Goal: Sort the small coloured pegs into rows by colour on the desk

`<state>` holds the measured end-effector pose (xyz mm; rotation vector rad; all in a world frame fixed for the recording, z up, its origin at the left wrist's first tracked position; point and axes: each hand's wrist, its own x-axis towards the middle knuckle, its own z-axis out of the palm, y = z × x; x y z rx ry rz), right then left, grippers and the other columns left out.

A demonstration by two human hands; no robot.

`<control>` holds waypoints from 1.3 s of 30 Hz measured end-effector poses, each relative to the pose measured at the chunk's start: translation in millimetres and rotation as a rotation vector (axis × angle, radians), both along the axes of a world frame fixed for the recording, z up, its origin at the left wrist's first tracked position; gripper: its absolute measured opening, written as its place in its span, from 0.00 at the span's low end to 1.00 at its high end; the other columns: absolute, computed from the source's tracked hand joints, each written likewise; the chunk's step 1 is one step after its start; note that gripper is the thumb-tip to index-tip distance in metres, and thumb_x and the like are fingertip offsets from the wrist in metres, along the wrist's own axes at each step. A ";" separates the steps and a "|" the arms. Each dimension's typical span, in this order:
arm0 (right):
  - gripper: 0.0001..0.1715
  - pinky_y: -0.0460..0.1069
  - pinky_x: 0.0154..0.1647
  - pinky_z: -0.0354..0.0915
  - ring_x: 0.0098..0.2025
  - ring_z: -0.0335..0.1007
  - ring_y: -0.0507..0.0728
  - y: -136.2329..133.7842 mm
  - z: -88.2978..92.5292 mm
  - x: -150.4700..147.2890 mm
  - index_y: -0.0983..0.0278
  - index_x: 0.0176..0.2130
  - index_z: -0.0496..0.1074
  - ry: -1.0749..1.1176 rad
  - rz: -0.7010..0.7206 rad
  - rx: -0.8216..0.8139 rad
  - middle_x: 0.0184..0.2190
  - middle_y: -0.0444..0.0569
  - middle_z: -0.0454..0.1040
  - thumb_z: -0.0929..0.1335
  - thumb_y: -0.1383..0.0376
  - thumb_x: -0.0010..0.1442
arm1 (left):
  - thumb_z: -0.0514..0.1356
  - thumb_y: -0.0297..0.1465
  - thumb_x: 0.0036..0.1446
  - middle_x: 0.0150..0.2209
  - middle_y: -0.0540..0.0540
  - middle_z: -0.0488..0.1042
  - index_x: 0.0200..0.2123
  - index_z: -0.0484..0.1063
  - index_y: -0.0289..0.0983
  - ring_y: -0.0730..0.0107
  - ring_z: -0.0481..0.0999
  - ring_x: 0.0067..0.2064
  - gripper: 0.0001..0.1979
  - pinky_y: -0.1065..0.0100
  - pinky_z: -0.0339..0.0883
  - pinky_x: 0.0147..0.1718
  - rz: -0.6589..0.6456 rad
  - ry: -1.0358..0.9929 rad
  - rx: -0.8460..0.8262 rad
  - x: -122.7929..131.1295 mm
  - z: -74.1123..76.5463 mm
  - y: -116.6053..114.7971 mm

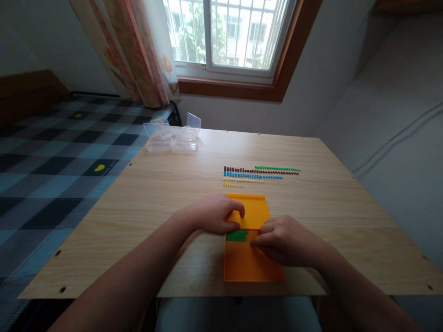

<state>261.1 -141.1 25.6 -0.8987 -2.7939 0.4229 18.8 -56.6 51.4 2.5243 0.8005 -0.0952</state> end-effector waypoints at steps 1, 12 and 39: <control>0.14 0.49 0.28 0.50 0.26 0.63 0.50 0.8 -1.3 0.0 0.59 0.42 0.79 -0.005 -0.021 0.018 0.27 0.44 0.75 0.64 0.68 0.67 | 0.62 0.35 0.55 0.27 0.50 0.75 0.46 0.77 0.43 0.65 0.73 0.31 0.15 0.66 0.63 0.31 0.000 0.001 0.000 0.1 0.0 0.0; 0.14 0.49 0.28 0.49 0.26 0.61 0.50 3.7 -3.8 -3.1 0.59 0.45 0.78 -0.047 -0.066 0.038 0.28 0.44 0.74 0.64 0.66 0.68 | 0.62 0.37 0.55 0.27 0.50 0.75 0.46 0.77 0.43 0.65 0.73 0.31 0.14 0.65 0.62 0.30 0.000 -0.010 0.017 -0.5 -1.8 0.5; 0.13 0.49 0.28 0.47 0.25 0.59 0.50 4.9 -6.1 -3.7 0.62 0.36 0.76 -0.048 -0.084 0.016 0.27 0.44 0.73 0.63 0.66 0.68 | 0.62 0.36 0.55 0.27 0.49 0.76 0.46 0.77 0.44 0.64 0.73 0.31 0.15 0.66 0.62 0.31 0.004 -0.003 0.021 -0.2 -1.3 -0.1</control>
